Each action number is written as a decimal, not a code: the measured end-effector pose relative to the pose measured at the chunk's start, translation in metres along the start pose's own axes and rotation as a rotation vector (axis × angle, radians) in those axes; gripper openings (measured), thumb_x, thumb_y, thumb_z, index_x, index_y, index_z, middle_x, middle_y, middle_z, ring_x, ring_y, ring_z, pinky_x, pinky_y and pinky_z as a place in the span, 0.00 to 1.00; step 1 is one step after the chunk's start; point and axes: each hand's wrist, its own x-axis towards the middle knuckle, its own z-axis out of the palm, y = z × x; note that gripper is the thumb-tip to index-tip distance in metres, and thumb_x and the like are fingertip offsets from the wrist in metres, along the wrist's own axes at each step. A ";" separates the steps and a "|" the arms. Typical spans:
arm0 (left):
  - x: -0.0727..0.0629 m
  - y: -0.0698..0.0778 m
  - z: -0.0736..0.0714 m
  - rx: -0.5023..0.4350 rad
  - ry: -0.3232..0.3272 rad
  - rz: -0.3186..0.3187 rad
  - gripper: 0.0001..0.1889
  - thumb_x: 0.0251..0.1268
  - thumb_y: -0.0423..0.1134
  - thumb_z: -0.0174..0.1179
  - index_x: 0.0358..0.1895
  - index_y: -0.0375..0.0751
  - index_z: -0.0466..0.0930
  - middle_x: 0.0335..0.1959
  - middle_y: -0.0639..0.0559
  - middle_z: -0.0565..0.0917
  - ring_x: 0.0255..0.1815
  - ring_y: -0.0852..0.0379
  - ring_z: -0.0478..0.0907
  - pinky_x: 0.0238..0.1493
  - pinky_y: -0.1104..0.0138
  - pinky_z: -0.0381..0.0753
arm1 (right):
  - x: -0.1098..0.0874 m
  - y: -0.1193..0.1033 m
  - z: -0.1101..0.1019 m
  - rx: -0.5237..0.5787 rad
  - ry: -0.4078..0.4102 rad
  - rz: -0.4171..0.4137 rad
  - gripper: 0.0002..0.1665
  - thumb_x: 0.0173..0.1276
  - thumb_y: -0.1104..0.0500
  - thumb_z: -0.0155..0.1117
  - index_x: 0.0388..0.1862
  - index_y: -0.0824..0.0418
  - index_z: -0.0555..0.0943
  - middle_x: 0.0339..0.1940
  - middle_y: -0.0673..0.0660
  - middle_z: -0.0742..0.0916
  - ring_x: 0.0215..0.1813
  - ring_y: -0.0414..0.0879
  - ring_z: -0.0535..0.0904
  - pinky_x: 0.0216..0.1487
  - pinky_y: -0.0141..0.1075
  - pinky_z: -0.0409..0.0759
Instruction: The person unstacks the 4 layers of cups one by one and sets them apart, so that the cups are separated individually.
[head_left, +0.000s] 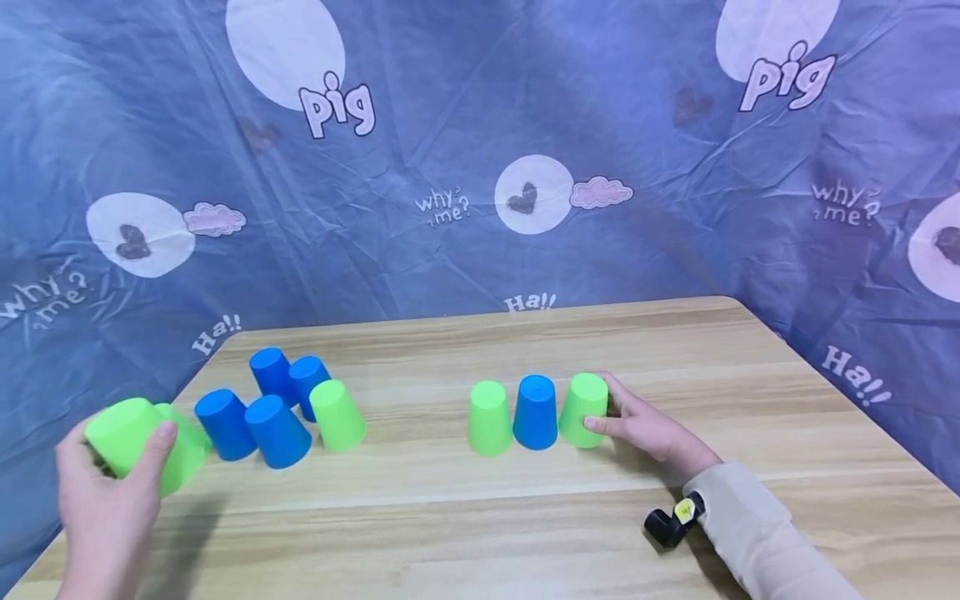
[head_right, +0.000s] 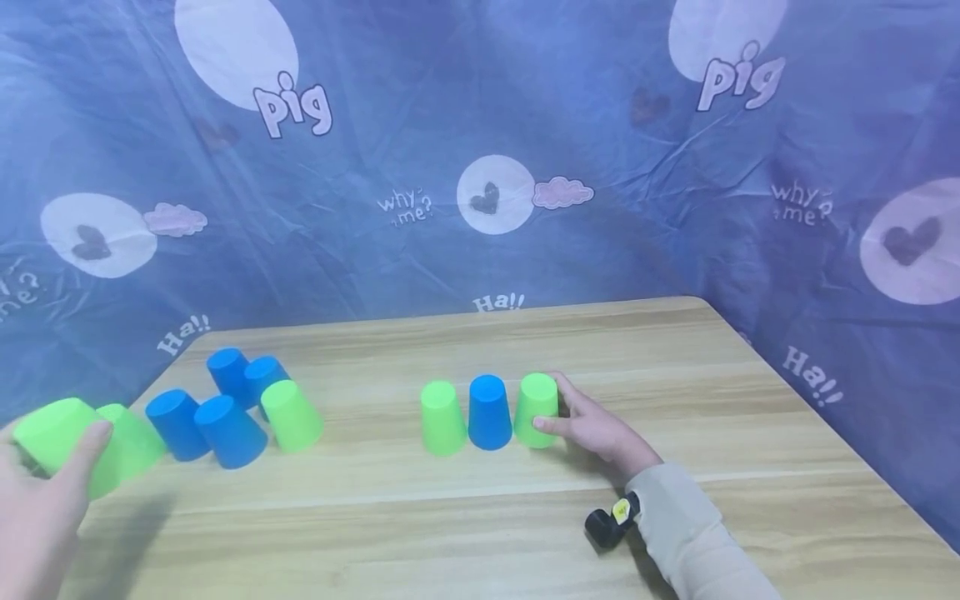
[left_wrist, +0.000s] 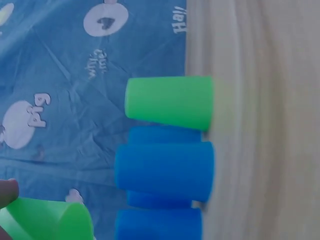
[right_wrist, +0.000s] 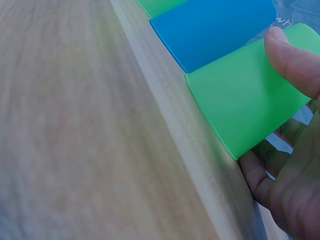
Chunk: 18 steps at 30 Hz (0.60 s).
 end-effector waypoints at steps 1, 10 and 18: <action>0.002 -0.003 -0.001 0.030 -0.025 -0.014 0.37 0.60 0.53 0.57 0.70 0.62 0.47 0.51 0.67 0.62 0.47 0.66 0.62 0.43 0.73 0.70 | 0.000 0.000 0.000 -0.004 0.003 0.005 0.37 0.65 0.56 0.59 0.67 0.61 0.53 0.53 0.63 0.76 0.61 0.61 0.65 0.64 0.66 0.49; 0.019 -0.033 0.002 0.107 -0.214 -0.063 0.45 0.59 0.56 0.57 0.74 0.50 0.39 0.68 0.37 0.55 0.62 0.43 0.59 0.44 0.65 0.78 | -0.001 0.001 -0.001 0.007 0.003 -0.012 0.37 0.65 0.57 0.58 0.67 0.61 0.53 0.53 0.63 0.75 0.62 0.60 0.65 0.64 0.66 0.49; 0.025 -0.046 0.009 0.180 -0.331 -0.054 0.45 0.62 0.50 0.58 0.73 0.37 0.39 0.70 0.26 0.48 0.64 0.33 0.54 0.49 0.49 0.72 | -0.002 0.001 0.000 0.003 -0.002 -0.013 0.37 0.66 0.57 0.58 0.67 0.61 0.53 0.53 0.63 0.75 0.61 0.59 0.66 0.64 0.66 0.50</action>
